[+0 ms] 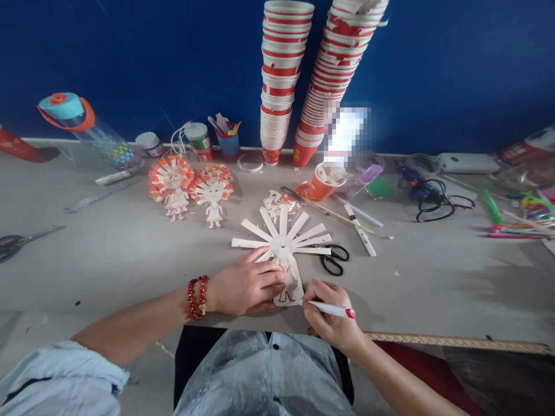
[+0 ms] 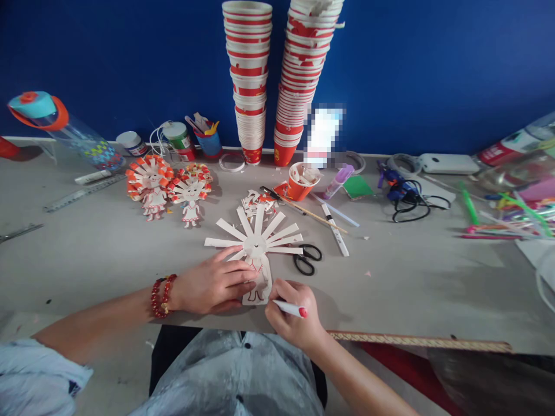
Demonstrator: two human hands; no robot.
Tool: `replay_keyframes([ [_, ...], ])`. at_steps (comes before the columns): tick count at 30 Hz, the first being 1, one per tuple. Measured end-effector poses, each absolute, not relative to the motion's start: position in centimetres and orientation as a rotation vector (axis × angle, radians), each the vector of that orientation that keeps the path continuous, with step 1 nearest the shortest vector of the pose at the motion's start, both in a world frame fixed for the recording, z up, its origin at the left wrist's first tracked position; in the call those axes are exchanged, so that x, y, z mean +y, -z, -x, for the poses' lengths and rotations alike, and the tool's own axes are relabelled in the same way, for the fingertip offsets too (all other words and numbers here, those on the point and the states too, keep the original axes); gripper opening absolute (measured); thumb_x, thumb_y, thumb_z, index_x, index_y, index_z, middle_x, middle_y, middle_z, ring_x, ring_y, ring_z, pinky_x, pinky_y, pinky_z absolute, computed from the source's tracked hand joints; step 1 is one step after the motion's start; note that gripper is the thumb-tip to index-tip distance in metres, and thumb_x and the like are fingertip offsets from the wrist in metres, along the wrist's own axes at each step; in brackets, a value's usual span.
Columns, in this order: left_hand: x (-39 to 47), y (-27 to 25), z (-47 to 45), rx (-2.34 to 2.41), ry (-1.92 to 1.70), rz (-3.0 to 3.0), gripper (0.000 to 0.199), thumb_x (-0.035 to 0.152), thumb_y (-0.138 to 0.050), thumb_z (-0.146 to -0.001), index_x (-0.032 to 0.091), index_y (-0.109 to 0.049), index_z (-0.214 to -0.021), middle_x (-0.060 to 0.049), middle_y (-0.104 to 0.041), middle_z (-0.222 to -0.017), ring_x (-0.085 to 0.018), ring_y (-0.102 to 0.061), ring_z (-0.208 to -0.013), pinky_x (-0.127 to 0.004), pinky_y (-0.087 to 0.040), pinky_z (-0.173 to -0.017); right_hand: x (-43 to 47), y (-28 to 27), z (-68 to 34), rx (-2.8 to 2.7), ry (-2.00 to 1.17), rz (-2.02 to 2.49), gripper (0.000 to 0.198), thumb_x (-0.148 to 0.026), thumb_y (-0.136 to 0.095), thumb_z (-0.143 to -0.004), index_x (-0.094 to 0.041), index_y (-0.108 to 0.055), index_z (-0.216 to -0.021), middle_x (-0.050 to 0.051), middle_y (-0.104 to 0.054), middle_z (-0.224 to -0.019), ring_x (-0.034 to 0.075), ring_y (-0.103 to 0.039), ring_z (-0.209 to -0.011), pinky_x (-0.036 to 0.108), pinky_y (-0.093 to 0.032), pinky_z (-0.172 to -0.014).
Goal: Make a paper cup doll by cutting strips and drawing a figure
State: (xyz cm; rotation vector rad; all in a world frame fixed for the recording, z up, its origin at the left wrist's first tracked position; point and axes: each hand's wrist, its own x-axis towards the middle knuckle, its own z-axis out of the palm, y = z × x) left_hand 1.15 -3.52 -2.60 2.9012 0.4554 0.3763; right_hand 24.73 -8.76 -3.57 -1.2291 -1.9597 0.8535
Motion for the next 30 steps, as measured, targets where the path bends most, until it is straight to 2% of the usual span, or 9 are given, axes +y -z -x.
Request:
replay_keyframes([
  [8,-3.51,2.66,-1.11,0.447,-0.347,-2.893,0.029,0.035,-0.045,-0.1,0.016,-0.061,-0.115,-0.009,-0.062,-0.127,-0.024,-0.052,-0.12,-0.057,-0.017,-0.119,-8.75,3.65,-24.73,-1.945,-0.816,1.237,0.015,-0.014,-0.048,-0.073,-0.024,-0.041,-0.065,-0.005,-0.045,-0.05,0.011,-0.041,-0.044,0.023,-0.033,-0.047],
  [16,-3.54,2.69,-1.1,0.445,-0.337,-2.889,0.03,0.036,-0.047,-0.099,0.015,-0.06,-0.117,-0.01,-0.062,-0.128,-0.025,-0.052,-0.121,-0.058,-0.018,-0.118,-8.77,3.46,-24.64,-1.915,-0.824,1.238,0.015,-0.013,-0.047,-0.075,-0.024,-0.041,-0.066,-0.007,-0.042,-0.05,0.01,-0.038,-0.042,0.023,-0.032,-0.047],
  [30,-3.51,2.59,-1.01,0.438,-0.321,-2.903,0.032,0.037,-0.045,-0.1,0.015,-0.059,-0.119,-0.01,-0.062,-0.127,-0.025,-0.051,-0.12,-0.058,-0.016,-0.118,-8.63,3.79,-24.68,-1.909,-0.778,1.255,0.015,-0.013,-0.047,-0.079,-0.022,-0.045,-0.067,-0.006,-0.047,-0.052,0.01,-0.042,-0.043,0.022,-0.034,-0.047],
])
